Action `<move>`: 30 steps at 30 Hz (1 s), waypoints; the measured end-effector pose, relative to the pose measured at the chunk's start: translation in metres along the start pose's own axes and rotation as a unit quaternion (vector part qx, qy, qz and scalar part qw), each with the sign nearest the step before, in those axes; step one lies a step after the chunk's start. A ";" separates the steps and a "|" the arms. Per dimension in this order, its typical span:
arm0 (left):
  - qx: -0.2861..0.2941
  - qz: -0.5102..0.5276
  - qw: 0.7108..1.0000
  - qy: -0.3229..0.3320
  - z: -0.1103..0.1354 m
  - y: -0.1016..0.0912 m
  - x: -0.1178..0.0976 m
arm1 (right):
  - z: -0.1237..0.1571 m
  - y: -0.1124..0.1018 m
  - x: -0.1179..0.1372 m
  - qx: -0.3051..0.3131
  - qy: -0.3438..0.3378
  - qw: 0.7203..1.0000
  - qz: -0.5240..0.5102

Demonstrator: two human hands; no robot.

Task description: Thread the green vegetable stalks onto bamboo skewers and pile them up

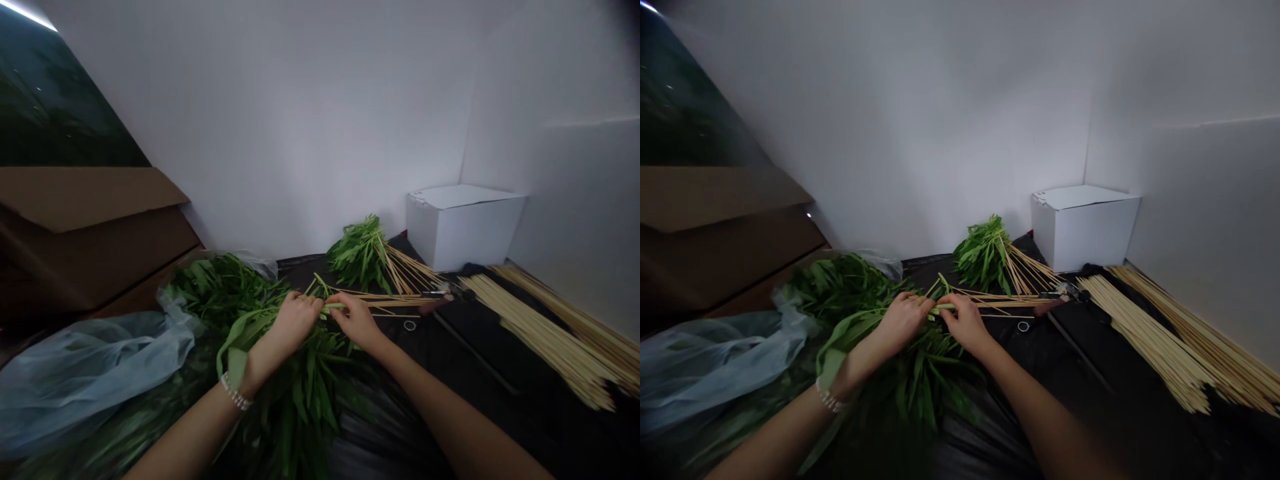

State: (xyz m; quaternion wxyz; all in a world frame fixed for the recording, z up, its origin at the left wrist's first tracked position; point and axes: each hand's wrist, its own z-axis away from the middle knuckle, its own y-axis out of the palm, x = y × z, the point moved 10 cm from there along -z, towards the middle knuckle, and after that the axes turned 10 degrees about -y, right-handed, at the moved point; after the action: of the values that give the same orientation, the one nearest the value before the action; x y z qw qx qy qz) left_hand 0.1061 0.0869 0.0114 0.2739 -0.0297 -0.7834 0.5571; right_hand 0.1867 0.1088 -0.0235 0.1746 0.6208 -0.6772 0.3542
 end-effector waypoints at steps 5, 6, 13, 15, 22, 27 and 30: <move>0.046 0.004 0.998 0.034 -0.002 0.000 -0.001 | 0.006 0.013 0.040 0.077 -0.169 0.920 0.346; 0.047 0.007 0.998 0.037 -0.002 -0.002 0.000 | 0.007 0.017 0.041 0.091 -0.178 0.906 0.373; 0.023 0.058 0.996 0.059 0.000 -0.014 0.001 | 0.010 0.026 0.038 0.128 -0.178 0.910 0.351; 0.019 0.094 0.994 0.058 0.001 -0.015 0.004 | 0.010 0.025 0.038 0.117 -0.165 0.934 0.296; 0.022 0.205 0.978 0.041 0.004 -0.013 0.012 | 0.010 0.020 0.028 0.042 -0.090 0.992 0.081; 0.022 0.385 0.922 0.016 0.005 -0.018 0.014 | 0.011 0.021 0.003 -0.005 0.057 0.992 -0.116; -0.007 0.472 0.881 -0.032 0.002 -0.025 0.029 | 0.011 0.021 -0.010 -0.030 0.095 0.979 -0.179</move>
State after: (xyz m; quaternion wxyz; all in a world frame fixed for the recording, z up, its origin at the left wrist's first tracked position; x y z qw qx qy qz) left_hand 0.0870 0.0860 0.0450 -0.0475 -0.3802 -0.6889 0.6153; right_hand 0.1705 0.1078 -0.0436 0.3170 0.6903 -0.5456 0.3539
